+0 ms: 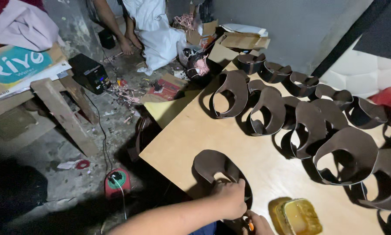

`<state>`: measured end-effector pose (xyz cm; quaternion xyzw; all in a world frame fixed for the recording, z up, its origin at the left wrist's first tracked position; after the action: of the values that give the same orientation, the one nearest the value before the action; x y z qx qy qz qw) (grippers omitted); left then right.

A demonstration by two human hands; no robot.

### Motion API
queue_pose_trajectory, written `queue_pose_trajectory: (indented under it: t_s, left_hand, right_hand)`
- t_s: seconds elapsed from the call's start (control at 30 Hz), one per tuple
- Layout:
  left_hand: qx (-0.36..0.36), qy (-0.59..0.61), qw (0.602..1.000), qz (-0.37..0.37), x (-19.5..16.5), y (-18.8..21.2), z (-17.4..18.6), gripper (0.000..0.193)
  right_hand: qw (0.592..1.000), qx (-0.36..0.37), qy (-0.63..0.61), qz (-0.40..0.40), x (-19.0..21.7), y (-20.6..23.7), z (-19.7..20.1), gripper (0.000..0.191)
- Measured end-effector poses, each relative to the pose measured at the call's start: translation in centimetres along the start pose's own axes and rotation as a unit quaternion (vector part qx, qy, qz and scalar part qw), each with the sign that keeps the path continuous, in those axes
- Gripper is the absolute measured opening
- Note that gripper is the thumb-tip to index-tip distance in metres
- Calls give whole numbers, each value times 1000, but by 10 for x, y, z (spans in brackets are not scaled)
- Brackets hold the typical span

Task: The person sits at a workbench applying glue with a brush to the edges of brown shoe upper components, working on one piece at a time. They dip the brush into a glue container, spread the adhesive along the component edges, and set the finished piece with the other completed components on the board.

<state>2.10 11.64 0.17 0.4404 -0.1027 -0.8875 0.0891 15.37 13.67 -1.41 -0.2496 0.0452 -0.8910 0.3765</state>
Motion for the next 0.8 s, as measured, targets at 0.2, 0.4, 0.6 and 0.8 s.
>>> queue_pose_trajectory:
  t_s: [0.2, 0.4, 0.6, 0.8]
  left_hand:
    - [-2, 51, 999, 18, 6, -9, -5, 40]
    - [-33, -2, 999, -26, 11, -4, 24, 25]
    - [88, -45, 995, 35, 9, -2, 22, 36]
    - [52, -18, 998, -22, 22, -7, 18, 29]
  right_hand:
    - [995, 0, 37, -90, 11, 30, 4, 54]
    - [989, -3, 63, -138, 33, 43, 22, 38]
    - [993, -5, 2, -118, 39, 44, 25, 37]
    - [993, -7, -2, -121, 39, 51, 26, 34]
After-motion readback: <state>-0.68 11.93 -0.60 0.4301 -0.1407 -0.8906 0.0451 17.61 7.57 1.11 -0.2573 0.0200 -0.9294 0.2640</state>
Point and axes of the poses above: each hand's wrist, its own y-axis away from the middle knuckle, its own z-axis out of the back of the hand, x = y × z, the point moved 4 cm from there along -y, towards the middle knuckle, and after that the axes turned 13 degrees about y, right-handed, at the moved point
